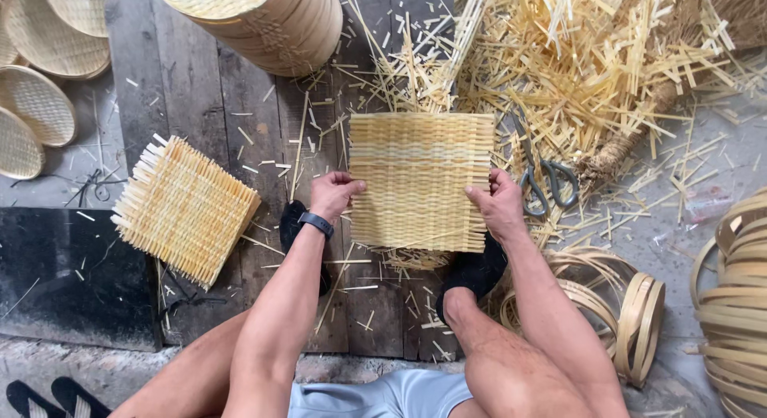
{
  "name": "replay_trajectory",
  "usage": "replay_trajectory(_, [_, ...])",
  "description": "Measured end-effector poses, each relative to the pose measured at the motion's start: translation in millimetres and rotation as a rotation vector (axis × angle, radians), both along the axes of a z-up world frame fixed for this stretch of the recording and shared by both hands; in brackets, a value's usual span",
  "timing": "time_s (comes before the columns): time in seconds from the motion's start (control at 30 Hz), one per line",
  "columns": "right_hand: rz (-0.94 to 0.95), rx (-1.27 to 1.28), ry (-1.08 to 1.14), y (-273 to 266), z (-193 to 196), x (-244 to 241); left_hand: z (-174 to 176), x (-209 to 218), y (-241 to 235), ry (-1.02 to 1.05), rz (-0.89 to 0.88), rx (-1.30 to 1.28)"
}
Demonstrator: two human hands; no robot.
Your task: The person trims the edges of a woven bamboo basket using shears. They repeatedly place a bamboo mat over the basket, cut the protruding strips, and stack the finished baskets.
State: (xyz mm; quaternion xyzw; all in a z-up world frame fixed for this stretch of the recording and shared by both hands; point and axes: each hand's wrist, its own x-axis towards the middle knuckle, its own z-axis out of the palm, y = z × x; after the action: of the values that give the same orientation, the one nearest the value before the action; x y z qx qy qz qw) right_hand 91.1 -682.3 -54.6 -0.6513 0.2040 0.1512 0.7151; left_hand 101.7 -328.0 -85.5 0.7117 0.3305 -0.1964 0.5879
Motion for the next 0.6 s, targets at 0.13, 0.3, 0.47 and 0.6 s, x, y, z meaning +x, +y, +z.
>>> replay_trajectory(0.13, [-0.032, -0.001, -0.076, 5, -2, -8, -11, -4, -1, -0.089, 0.013, -0.103])
replay_trajectory(0.3, [-0.008, -0.147, -0.129, 13, -3, -3, 5, -1, 0, -0.068, -0.011, -0.173])
replay_trajectory(0.47, [-0.157, -0.425, -0.151, -11, 7, -29, 18, -1, -1, -0.04, -0.019, -0.184])
replay_trajectory(0.6, [-0.241, -1.169, -0.284, -97, 49, -108, 23, -4, 0, -0.037, 0.044, -0.199])
